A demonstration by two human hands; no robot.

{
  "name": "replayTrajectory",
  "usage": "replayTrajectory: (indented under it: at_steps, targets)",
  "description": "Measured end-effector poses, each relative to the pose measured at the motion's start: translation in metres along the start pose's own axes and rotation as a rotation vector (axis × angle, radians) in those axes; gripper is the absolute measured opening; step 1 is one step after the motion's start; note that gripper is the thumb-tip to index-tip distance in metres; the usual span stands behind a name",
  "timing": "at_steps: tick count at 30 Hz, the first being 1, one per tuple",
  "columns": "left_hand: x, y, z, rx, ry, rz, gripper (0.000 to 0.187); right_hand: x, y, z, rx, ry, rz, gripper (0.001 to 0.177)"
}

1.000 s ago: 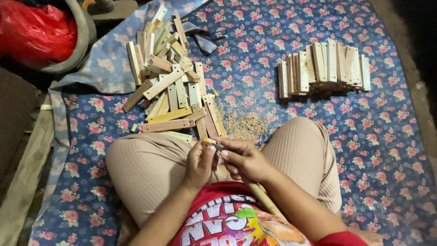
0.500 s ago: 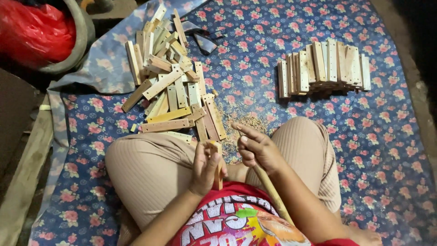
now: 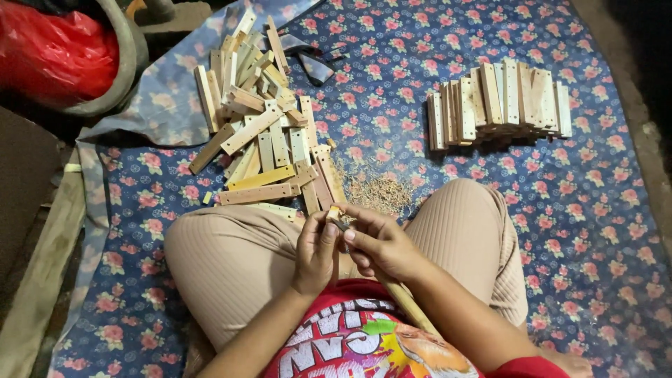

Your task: Shaving the edges of small wooden slats using a hand tool to smooth them.

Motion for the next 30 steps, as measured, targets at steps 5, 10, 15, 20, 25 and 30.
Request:
replayTrajectory:
  at_steps: [5,10,15,20,25,30]
  targets:
    - [0.003,-0.005,-0.001,0.001,0.050,-0.015,0.026,-0.001,-0.006,0.000,0.064,0.042,-0.013,0.048]
    - [0.000,-0.006,-0.004,-0.023,0.044,-0.045,0.024,-0.004,0.001,0.013,0.029,0.071,-0.055,0.045]
    - [-0.005,0.038,-0.021,-0.090,-0.102,-0.165,0.031,-0.021,-0.019,0.086,0.015,0.266,-0.007,0.041]
    - [-0.009,0.013,0.001,-0.149,-0.144,-0.014,0.044,-0.002,-0.016,0.036,-0.063,0.061,-0.039,0.050]
    - [-0.016,0.023,-0.001,-0.265,-0.218,0.006,0.048,0.002,-0.007,0.008,-0.072,-0.034,-0.074,0.052]
    - [-0.025,0.037,-0.006,-0.289,-0.207,0.006,0.051,-0.002,0.002,0.011,-0.082,-0.024,-0.140,0.044]
Point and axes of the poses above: each hand's wrist, its own x-axis away from the middle knuckle, its own z-axis out of the back of the hand, y = z × x, the point moved 4 cm from there along -x, towards the middle knuckle, and after that the axes turned 14 degrees about -z, right-handed, at the moved point
